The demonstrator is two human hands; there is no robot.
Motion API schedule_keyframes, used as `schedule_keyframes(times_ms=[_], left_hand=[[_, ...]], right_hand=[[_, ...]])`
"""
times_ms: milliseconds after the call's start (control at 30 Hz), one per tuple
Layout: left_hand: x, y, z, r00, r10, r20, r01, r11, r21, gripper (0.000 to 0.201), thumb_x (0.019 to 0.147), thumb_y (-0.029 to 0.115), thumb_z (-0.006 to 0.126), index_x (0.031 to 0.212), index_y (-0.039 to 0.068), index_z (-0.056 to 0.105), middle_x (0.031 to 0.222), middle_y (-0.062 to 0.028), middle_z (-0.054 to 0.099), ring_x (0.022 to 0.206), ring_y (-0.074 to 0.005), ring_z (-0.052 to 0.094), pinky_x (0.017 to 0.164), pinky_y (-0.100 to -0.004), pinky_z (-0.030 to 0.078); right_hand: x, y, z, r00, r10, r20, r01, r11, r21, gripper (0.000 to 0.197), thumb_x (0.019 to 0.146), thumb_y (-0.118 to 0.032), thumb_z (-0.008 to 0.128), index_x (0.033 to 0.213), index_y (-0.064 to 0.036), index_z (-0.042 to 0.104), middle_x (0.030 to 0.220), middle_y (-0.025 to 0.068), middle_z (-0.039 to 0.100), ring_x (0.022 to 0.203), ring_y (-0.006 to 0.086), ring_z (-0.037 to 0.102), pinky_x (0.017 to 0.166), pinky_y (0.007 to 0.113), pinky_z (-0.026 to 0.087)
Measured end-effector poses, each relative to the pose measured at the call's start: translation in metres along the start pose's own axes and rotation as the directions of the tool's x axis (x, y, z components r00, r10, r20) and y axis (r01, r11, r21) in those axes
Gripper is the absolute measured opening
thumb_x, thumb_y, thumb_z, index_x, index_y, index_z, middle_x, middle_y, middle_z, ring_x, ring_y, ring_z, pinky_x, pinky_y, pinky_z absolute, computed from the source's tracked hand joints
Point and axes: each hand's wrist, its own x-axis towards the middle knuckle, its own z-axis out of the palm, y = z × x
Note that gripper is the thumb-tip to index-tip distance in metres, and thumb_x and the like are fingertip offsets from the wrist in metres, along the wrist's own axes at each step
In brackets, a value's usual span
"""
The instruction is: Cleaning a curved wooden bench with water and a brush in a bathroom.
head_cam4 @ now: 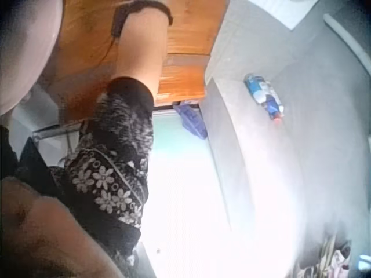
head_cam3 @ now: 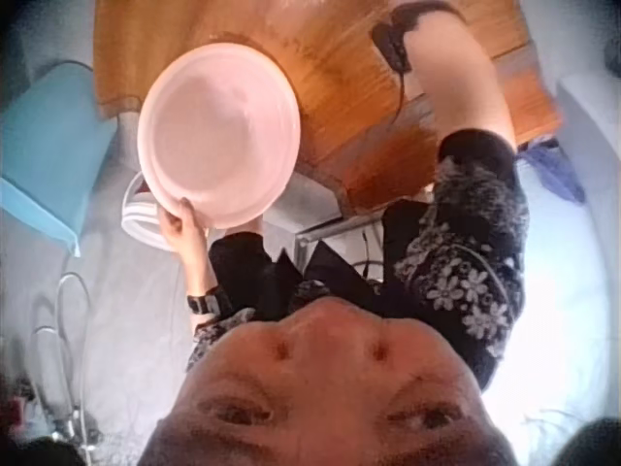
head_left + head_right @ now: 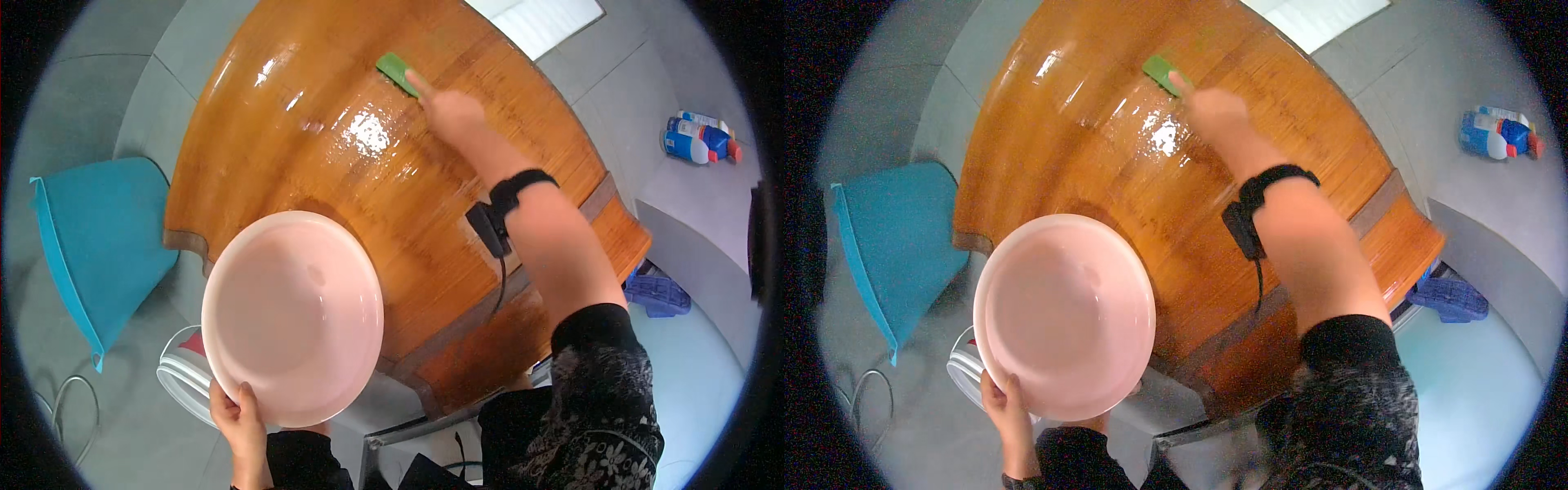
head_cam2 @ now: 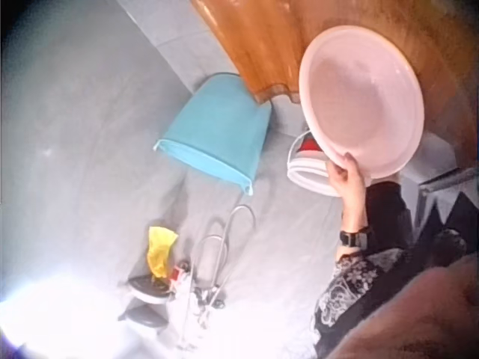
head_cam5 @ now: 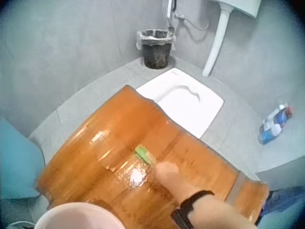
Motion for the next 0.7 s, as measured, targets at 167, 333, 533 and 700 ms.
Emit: schedule_keyframes(times_ms=[167, 333, 533, 700], left_hand=[[-0.003, 0.003, 0.010, 0.993, 0.109, -0.056, -0.106, 0.993, 0.054, 0.013, 0.080, 0.001, 0.046, 0.092, -0.002, 0.046, 0.080, -0.0035, 0.049, 0.069, -0.0087, 0.044, 0.064, -0.0215, 0.038], [-0.002, 0.000, 0.004, 0.993, 0.113, -0.014, -0.111, 0.988, 0.105, 0.013, 0.081, 0.003, 0.047, 0.092, -0.003, 0.046, 0.081, -0.0047, 0.050, 0.071, -0.0090, 0.044, 0.066, -0.0222, 0.038], [-0.006, 0.008, 0.011, 0.988, 0.130, -0.083, -0.126, 0.991, 0.053, 0.009, 0.081, 0.005, 0.047, 0.087, -0.002, 0.046, 0.078, -0.0045, 0.049, 0.070, -0.0086, 0.043, 0.065, -0.0211, 0.038], [-0.004, 0.003, 0.010, 0.984, 0.175, 0.017, -0.176, 0.982, 0.072, 0.008, 0.082, 0.006, 0.047, 0.085, -0.001, 0.046, 0.077, -0.0042, 0.049, 0.070, -0.0082, 0.044, 0.064, -0.0210, 0.038]], right_hand=[[0.001, 0.060, -0.063, 0.872, 0.489, 0.011, -0.399, 0.698, 0.594, 0.037, 0.087, -0.026, 0.033, 0.101, -0.0004, 0.056, 0.095, 0.0219, 0.058, 0.088, 0.0343, 0.056, 0.073, 0.041, 0.045], [-0.051, 0.034, -0.005, 0.983, 0.184, -0.031, -0.166, 0.940, 0.297, 0.039, 0.089, -0.032, 0.028, 0.119, -0.0099, 0.039, 0.095, 0.0223, 0.058, 0.089, 0.0339, 0.056, 0.074, 0.042, 0.045], [-0.124, 0.087, 0.010, 0.803, 0.591, -0.083, -0.532, 0.772, 0.347, 0.046, 0.090, -0.033, 0.023, 0.132, -0.0150, 0.023, 0.085, 0.0219, 0.059, 0.075, 0.0332, 0.058, 0.064, 0.041, 0.046], [-0.192, 0.117, 0.059, 0.991, -0.101, -0.082, 0.096, 0.993, -0.062, 0.055, 0.087, -0.023, 0.035, 0.135, -0.0227, 0.009, 0.073, 0.0187, 0.059, 0.064, 0.0321, 0.058, 0.054, 0.043, 0.046]])
